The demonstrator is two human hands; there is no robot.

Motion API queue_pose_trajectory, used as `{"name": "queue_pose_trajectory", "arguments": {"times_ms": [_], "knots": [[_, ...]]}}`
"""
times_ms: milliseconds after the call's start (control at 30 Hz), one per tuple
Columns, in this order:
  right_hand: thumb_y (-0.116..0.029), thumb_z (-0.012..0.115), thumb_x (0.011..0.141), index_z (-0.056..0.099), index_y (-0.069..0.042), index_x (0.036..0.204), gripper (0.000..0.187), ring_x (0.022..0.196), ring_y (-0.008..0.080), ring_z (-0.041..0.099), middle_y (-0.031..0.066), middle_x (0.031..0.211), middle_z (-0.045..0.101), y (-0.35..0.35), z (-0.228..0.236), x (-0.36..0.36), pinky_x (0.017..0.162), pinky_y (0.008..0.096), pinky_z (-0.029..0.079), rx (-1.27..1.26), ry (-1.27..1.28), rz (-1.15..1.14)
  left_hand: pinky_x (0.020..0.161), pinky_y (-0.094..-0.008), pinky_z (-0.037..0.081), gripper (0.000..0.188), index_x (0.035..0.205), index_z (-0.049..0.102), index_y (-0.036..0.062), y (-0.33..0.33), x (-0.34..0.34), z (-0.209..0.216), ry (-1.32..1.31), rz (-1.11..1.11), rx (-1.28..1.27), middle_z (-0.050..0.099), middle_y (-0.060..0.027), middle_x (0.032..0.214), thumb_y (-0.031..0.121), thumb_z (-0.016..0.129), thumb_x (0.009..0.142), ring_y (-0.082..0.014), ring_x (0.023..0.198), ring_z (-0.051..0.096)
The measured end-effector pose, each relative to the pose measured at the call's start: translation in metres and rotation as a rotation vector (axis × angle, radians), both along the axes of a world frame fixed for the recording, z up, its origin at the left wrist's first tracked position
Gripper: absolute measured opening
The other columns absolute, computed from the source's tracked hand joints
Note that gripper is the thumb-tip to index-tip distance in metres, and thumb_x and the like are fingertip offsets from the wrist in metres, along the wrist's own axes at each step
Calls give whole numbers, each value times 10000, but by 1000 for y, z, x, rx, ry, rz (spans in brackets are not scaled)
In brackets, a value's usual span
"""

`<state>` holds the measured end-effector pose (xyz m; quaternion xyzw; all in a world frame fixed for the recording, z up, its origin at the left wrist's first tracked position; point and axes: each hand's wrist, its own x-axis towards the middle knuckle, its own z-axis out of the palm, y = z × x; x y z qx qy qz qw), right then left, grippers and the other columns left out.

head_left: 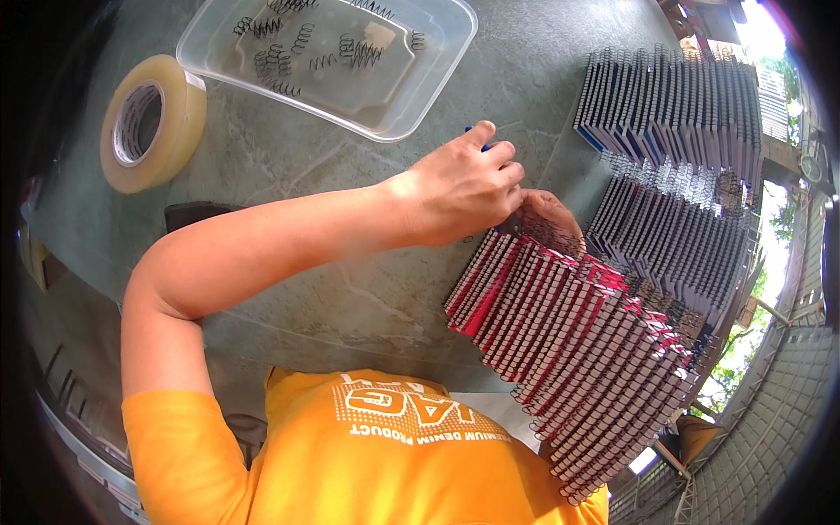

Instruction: The person uses a pair of side cutters to snip the protruding ends of plastic spiral bindings from a stack of notebooks, placing the trimmed pieces into a clear container.

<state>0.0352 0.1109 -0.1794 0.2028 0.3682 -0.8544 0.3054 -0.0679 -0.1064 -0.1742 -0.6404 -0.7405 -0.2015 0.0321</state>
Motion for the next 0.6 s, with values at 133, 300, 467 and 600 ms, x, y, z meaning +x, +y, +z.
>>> {"name": "queue_pose_trajectory", "arguments": {"times_ms": [133,300,467,600], "knots": [[-234,546,897,532,90,1150,412,957,240,614,200,1102,595,6,-7,3,873,374,502,3,-13,-10,979,-455,342,277,1006,623,85,-6,-3,1,61,10,20,585,-29,942,141,626,734,-201,989,537],[-236,478,924,567,87,1085,371,990,238,595,185,1070,607,-4,-6,6,887,379,485,71,-56,-105,1001,-476,315,300,1028,621,76,-7,1,-3,53,-4,10,581,-30,951,143,633,736,-201,995,535],[-251,483,918,576,71,1079,372,999,221,582,179,1076,603,-9,-4,7,867,357,493,101,-66,-125,1001,-485,313,298,1019,621,78,-11,0,0,41,15,-34,577,-35,952,143,636,729,-202,1001,533],[-285,475,915,573,74,1089,411,1001,217,578,185,1088,598,-9,-5,6,859,344,496,46,-77,-118,946,-447,372,246,970,629,73,-9,0,-2,81,21,60,578,-33,907,138,622,732,-204,957,542]]}}
